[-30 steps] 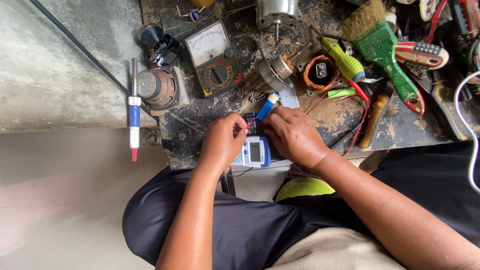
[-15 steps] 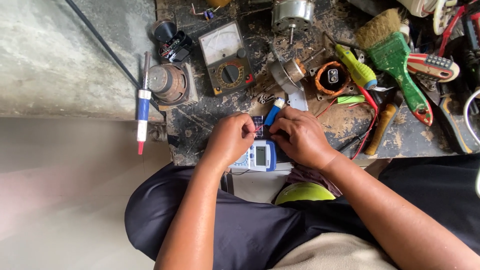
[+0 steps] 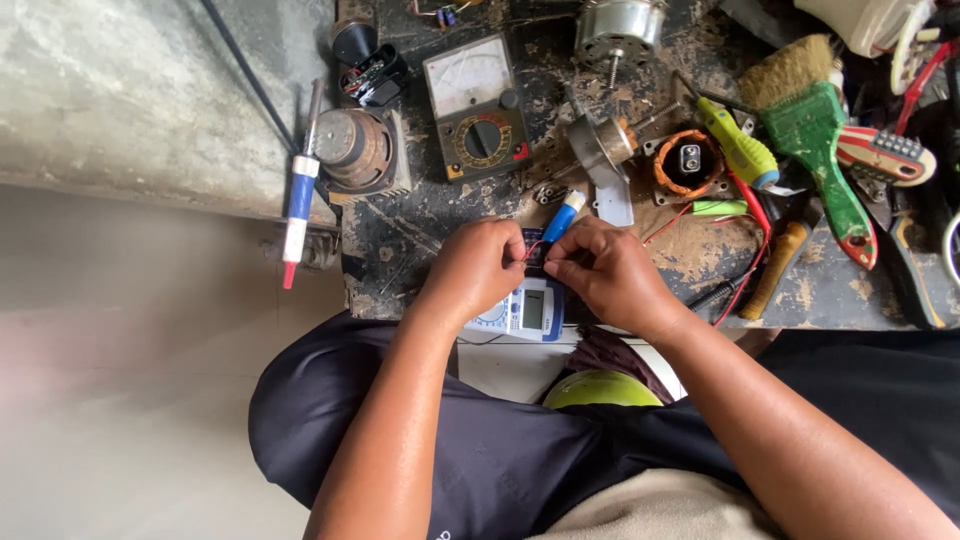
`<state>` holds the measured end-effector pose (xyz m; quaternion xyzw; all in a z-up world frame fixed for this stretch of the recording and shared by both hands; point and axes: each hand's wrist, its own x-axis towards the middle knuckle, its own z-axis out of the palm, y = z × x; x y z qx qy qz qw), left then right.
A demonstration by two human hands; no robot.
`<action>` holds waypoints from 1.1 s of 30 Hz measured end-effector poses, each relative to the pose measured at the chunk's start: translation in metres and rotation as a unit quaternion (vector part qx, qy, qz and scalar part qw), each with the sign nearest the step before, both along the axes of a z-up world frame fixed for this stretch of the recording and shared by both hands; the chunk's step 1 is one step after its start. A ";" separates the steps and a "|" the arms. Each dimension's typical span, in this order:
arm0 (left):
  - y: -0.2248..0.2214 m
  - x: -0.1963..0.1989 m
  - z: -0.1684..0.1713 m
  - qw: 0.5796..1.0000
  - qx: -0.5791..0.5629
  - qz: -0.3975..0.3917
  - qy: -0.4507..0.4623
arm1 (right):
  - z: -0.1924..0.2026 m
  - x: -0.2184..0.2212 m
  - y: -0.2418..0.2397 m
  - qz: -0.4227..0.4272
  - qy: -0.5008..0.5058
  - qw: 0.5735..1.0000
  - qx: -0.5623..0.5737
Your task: Testing electronic components using a digital multimeter on a low workbench
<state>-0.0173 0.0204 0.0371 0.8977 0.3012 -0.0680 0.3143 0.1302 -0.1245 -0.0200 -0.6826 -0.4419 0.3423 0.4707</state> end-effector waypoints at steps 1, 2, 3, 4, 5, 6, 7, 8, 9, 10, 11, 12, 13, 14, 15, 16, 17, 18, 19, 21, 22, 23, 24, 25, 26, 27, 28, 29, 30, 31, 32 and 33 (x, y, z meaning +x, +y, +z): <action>0.000 0.001 -0.001 1.000 0.000 0.004 -0.002 | 0.001 0.000 -0.001 0.004 -0.002 1.000 0.000; 0.000 0.001 -0.002 1.000 0.000 0.006 0.010 | 0.001 -0.001 -0.001 0.001 0.008 1.000 -0.015; 0.000 0.001 -0.003 1.000 -0.001 0.008 0.022 | 0.002 -0.002 -0.002 -0.003 0.019 0.999 -0.030; 0.001 0.001 -0.002 1.000 -0.003 0.012 0.021 | 0.002 -0.002 -0.002 0.002 0.018 0.999 -0.031; 0.001 0.001 0.000 1.000 -0.004 0.008 0.018 | 0.002 -0.003 -0.002 -0.003 0.028 0.999 -0.043; 0.001 0.001 0.001 1.000 -0.005 0.003 0.015 | 0.002 -0.004 -0.003 -0.008 0.038 0.998 -0.055; 0.001 0.001 0.001 1.000 -0.007 0.008 0.014 | 0.002 -0.004 -0.003 -0.004 0.037 0.998 -0.056; 0.002 0.001 0.000 1.000 -0.009 0.003 0.005 | 0.003 -0.004 -0.003 -0.007 0.046 0.996 -0.072; 0.003 0.000 -0.001 1.000 -0.012 -0.002 -0.003 | 0.003 -0.004 -0.004 -0.011 0.054 0.995 -0.089; 0.004 0.001 0.001 1.000 -0.014 0.002 -0.005 | 0.009 -0.004 -0.003 -0.007 0.052 0.994 -0.092; 0.005 0.002 0.004 1.000 -0.015 -0.008 0.014 | 0.015 -0.005 -0.002 -0.019 0.075 0.991 -0.110; 0.006 0.003 0.006 0.999 -0.015 -0.018 0.033 | 0.021 -0.006 -0.001 -0.031 0.098 0.987 -0.127; 0.006 0.003 0.006 0.999 -0.017 -0.014 0.032 | 0.021 -0.006 -0.001 -0.027 0.096 0.987 -0.129; 0.007 0.003 0.006 0.999 -0.018 -0.018 0.032 | 0.021 -0.006 0.000 -0.030 0.094 0.986 -0.136; 0.008 0.004 0.006 0.999 -0.019 -0.022 0.032 | 0.020 -0.005 0.001 -0.032 0.092 0.985 -0.142; 0.008 0.004 0.007 0.999 -0.020 -0.019 0.030 | 0.021 -0.005 0.001 -0.029 0.090 0.985 -0.143; 0.008 0.004 0.008 0.999 -0.026 -0.024 0.036 | 0.022 -0.005 0.001 -0.028 0.085 0.985 -0.146; 0.008 0.004 0.009 0.998 -0.032 -0.029 0.042 | 0.022 -0.005 0.001 -0.025 0.079 0.985 -0.149; 0.008 0.003 0.008 0.998 -0.033 -0.026 0.041 | 0.022 -0.005 0.001 -0.023 0.078 0.985 -0.149; 0.008 0.003 0.009 0.998 -0.043 -0.028 0.033 | 0.021 -0.005 0.002 -0.018 0.070 0.986 -0.153; 0.008 0.002 0.007 0.998 -0.043 -0.026 0.032 | 0.022 -0.006 0.002 -0.016 0.068 0.986 -0.154; 0.008 0.001 0.006 0.998 -0.038 -0.041 0.019 | 0.024 -0.008 0.001 -0.023 0.065 0.986 -0.150; 0.008 0.000 0.005 0.998 -0.033 -0.055 0.005 | 0.025 -0.009 0.001 -0.031 0.062 0.987 -0.145; 0.008 0.000 0.007 0.998 -0.033 -0.054 0.004 | 0.025 -0.010 0.001 -0.029 0.060 0.987 -0.146; 0.007 0.000 0.010 0.998 -0.028 -0.059 -0.011 | 0.025 -0.011 0.000 -0.035 0.065 0.988 -0.137; 0.007 0.000 0.012 0.997 -0.022 -0.065 -0.027 | 0.024 -0.012 -0.001 -0.041 0.070 0.989 -0.127; 0.007 0.000 0.013 0.997 -0.022 -0.063 -0.028 | 0.025 -0.012 0.000 -0.039 0.069 0.989 -0.127; 0.006 -0.001 0.013 0.997 -0.017 -0.064 -0.035 | 0.025 -0.012 0.000 -0.039 0.064 0.989 -0.124; 0.006 -0.001 0.014 0.997 -0.012 -0.065 -0.042 | 0.026 -0.012 0.000 -0.038 0.059 0.990 -0.121; 0.006 -0.002 0.013 0.997 -0.012 -0.064 -0.042 | 0.026 -0.012 0.000 -0.037 0.059 0.990 -0.122; 0.006 -0.003 0.012 0.997 -0.005 -0.065 -0.047 | 0.026 -0.012 0.000 -0.036 0.058 0.990 -0.120; 0.006 -0.003 0.012 0.997 0.002 -0.065 -0.051 | 0.025 -0.013 0.000 -0.036 0.057 0.991 -0.119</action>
